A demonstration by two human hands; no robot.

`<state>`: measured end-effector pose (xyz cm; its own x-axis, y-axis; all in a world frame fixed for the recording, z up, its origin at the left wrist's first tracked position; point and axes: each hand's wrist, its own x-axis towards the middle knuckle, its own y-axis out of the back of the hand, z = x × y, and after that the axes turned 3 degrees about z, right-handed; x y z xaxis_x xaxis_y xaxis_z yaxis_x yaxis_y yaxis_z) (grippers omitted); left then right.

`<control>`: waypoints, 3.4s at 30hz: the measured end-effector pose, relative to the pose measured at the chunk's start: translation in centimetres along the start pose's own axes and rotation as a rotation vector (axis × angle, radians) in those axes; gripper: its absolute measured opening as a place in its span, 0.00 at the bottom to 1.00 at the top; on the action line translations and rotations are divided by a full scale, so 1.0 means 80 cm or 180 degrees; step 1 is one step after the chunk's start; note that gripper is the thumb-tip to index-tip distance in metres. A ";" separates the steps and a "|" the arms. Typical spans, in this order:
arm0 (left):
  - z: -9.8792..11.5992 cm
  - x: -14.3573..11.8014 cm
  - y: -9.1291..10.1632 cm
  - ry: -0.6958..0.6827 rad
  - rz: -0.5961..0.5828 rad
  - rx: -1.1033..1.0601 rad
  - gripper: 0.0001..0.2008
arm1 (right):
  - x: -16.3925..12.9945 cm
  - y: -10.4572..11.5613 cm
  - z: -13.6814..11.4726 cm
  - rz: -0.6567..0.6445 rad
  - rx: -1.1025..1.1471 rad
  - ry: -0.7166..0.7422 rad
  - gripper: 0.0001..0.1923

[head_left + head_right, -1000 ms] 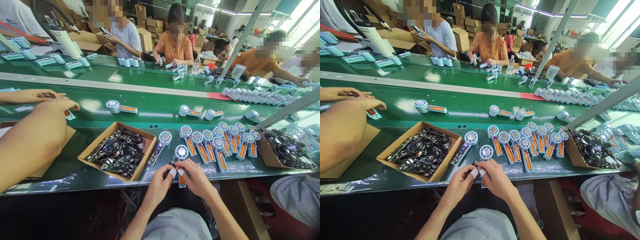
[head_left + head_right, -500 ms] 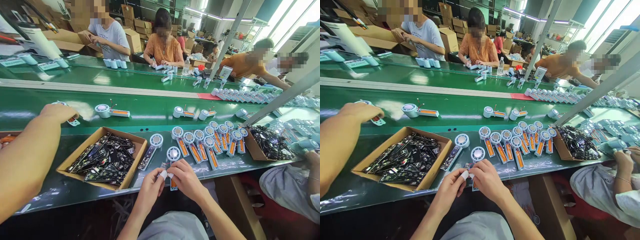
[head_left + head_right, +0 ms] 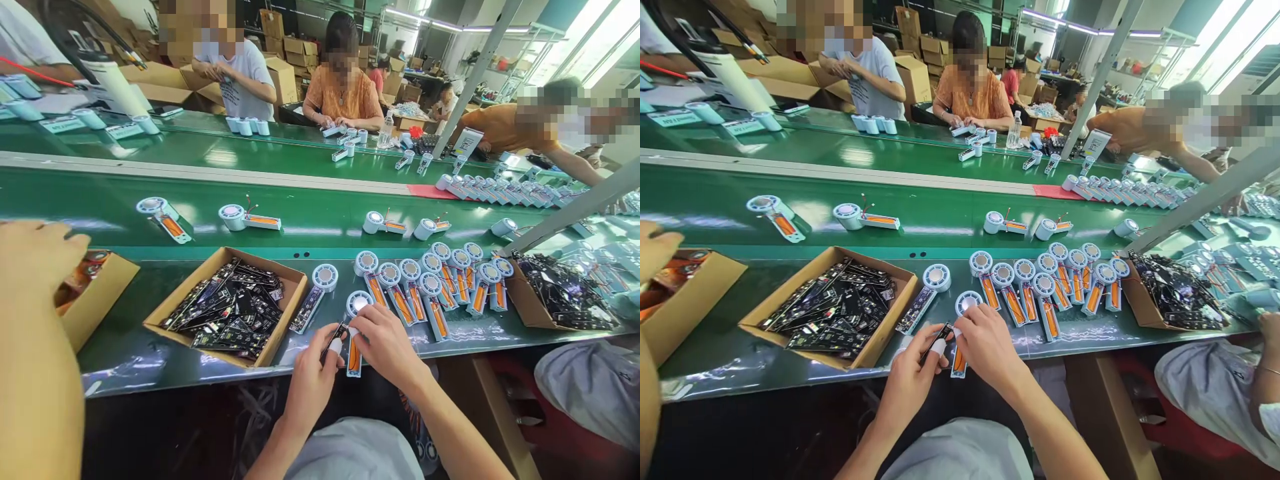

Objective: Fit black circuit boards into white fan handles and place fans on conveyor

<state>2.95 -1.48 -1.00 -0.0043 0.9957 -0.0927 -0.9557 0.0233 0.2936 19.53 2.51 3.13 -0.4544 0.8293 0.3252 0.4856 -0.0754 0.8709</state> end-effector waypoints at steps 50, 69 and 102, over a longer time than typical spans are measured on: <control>0.002 0.004 0.013 -0.0329 0.0005 0.0732 0.20 | -0.018 -0.035 -0.014 0.1119 0.1528 -0.0982 0.09; -0.010 -0.004 -0.007 -0.1028 0.0623 0.0789 0.18 | -0.017 -0.056 -0.018 0.1167 0.1060 -0.0755 0.11; 0.019 0.005 0.010 -0.0259 -0.0240 -0.0234 0.19 | -0.007 0.005 0.003 -0.0391 0.2883 -0.1949 0.14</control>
<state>2.65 -0.97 0.61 0.0894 0.9954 -0.0334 -0.9714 0.0945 0.2180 20.17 2.15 3.18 -0.2115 0.9565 -0.2011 0.9443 0.2530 0.2104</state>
